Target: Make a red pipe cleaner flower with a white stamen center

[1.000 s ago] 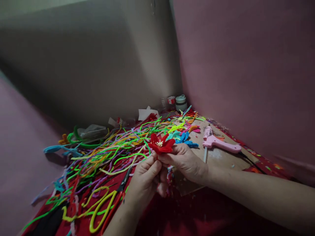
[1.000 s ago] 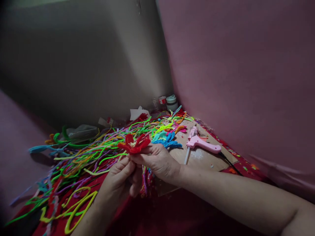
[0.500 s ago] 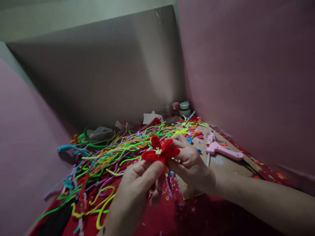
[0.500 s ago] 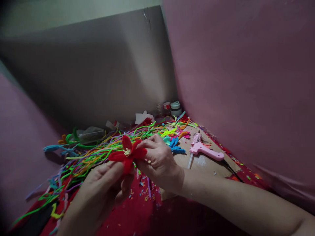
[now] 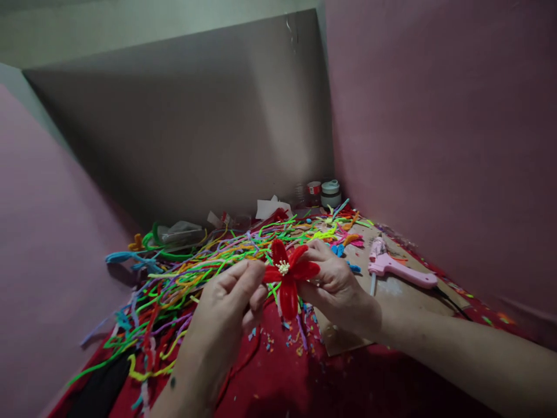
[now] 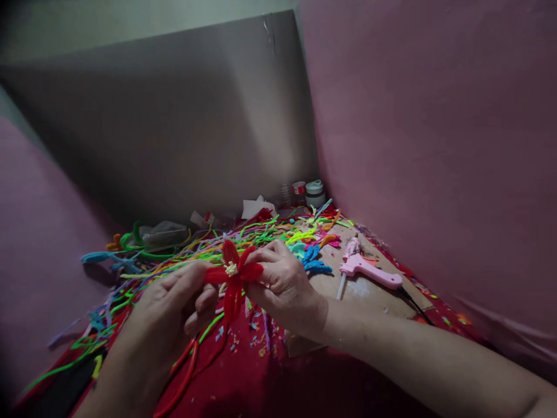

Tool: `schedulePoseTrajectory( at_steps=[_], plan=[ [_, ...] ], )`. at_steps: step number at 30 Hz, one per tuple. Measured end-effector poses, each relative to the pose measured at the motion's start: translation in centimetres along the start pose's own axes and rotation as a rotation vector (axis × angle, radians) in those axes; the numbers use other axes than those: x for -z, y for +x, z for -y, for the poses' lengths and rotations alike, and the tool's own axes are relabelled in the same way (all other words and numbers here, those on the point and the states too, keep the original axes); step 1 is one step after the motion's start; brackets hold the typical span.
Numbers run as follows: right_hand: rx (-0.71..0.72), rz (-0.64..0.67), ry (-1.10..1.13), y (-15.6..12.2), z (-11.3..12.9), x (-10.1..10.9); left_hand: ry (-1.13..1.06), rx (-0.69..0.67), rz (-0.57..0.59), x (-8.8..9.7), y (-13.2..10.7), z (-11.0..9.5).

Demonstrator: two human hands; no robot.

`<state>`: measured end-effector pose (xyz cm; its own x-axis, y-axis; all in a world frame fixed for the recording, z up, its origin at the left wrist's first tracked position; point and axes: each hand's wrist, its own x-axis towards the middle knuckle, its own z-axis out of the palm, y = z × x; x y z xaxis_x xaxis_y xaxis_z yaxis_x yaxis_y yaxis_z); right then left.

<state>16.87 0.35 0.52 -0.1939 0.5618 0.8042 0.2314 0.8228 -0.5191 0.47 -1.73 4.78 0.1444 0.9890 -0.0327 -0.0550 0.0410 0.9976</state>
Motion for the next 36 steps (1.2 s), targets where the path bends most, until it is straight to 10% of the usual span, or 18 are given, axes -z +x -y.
schedulePoseTrajectory(
  at_steps=[7, 12, 16, 22, 26, 36],
  plan=[
    [-0.032, 0.009, 0.073, -0.4, 0.0, 0.2, 0.029, 0.036, 0.069, 0.7, 0.8, 0.6],
    [-0.006, 0.065, 0.065, -0.5, -0.1, 0.2, 0.516, -0.551, -0.109, 0.6, -0.2, -1.2],
    [0.049, 0.119, 0.136, -0.4, 0.3, 0.1, 0.834, -0.945, 0.039, -0.3, -0.5, -3.3],
    [0.148, 0.242, 0.072, -0.4, 0.3, 0.1, 0.652, -0.367, 0.339, -1.1, 1.2, -4.5],
    [0.148, 0.269, 0.031, -0.6, 0.1, 0.0, 0.384, -0.071, 0.260, -1.6, 1.9, -3.4],
    [-0.006, 0.217, 0.151, -0.7, 0.5, 0.3, 0.393, -0.313, 0.087, -0.2, 0.9, -3.1]
  ],
)
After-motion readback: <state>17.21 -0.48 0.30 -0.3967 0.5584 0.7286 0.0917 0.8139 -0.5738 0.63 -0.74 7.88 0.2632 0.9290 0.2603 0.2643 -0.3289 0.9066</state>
